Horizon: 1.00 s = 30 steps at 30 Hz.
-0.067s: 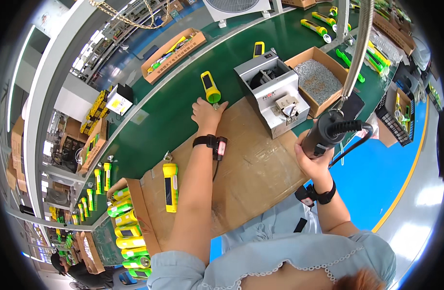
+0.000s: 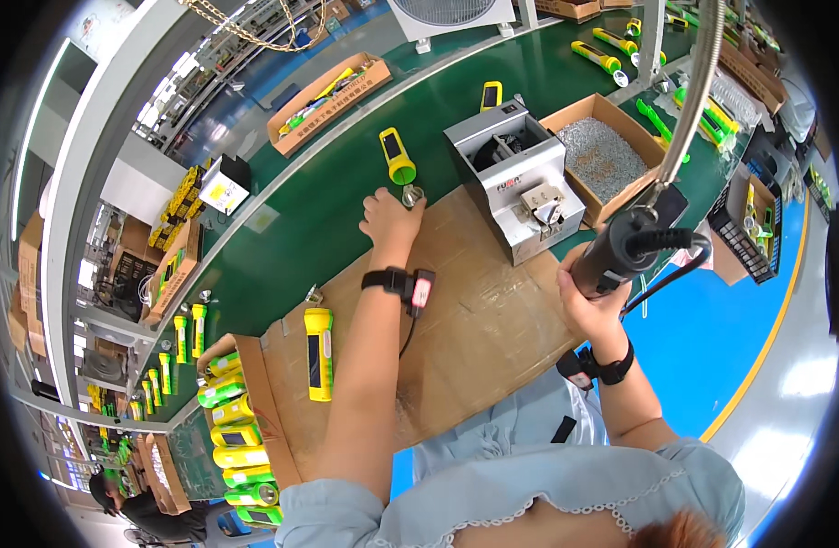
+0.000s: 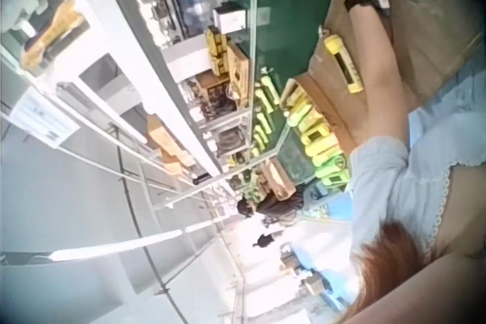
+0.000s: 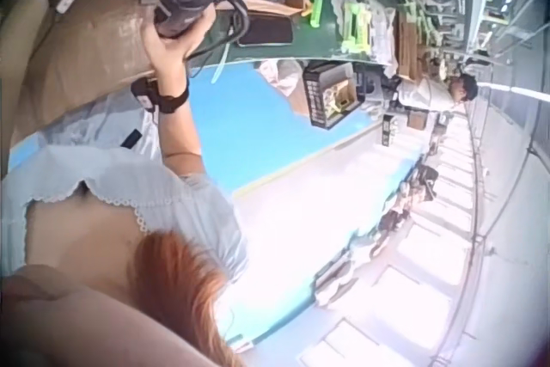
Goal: Assembling components of solar-powered flashlights using an electric screwdriver.
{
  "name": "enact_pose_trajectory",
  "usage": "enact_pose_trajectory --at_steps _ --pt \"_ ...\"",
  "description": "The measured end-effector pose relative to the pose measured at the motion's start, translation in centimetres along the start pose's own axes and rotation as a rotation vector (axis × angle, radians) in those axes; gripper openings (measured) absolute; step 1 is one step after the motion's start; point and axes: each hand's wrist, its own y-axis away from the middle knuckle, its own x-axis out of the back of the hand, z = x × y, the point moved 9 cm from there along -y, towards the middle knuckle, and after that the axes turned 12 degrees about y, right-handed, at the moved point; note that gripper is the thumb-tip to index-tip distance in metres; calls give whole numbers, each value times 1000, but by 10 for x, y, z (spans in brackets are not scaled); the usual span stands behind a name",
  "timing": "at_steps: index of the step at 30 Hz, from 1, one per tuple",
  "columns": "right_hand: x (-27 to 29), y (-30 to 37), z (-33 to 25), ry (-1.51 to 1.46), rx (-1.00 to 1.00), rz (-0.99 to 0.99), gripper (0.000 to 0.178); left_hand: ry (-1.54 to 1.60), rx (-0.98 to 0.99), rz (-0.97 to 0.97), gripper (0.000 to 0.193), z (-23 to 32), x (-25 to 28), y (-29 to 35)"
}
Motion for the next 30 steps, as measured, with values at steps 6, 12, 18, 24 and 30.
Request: enact_pose_trajectory --at_steps 6,12,18,24,30 --pt "12 -52 -37 -18 288 38 66 -244 -25 38 53 -74 79 102" --pt "5 -95 -53 -59 381 100 62 -167 176 -223 39 -169 132 179" --pt "-17 -113 -37 -107 274 15 46 272 -45 -422 42 -91 109 210" --pt "-26 -108 -37 -41 245 1 45 259 -131 -727 59 -18 51 233" --pt "-31 -111 -42 -57 291 29 43 124 -526 -328 45 30 74 210"
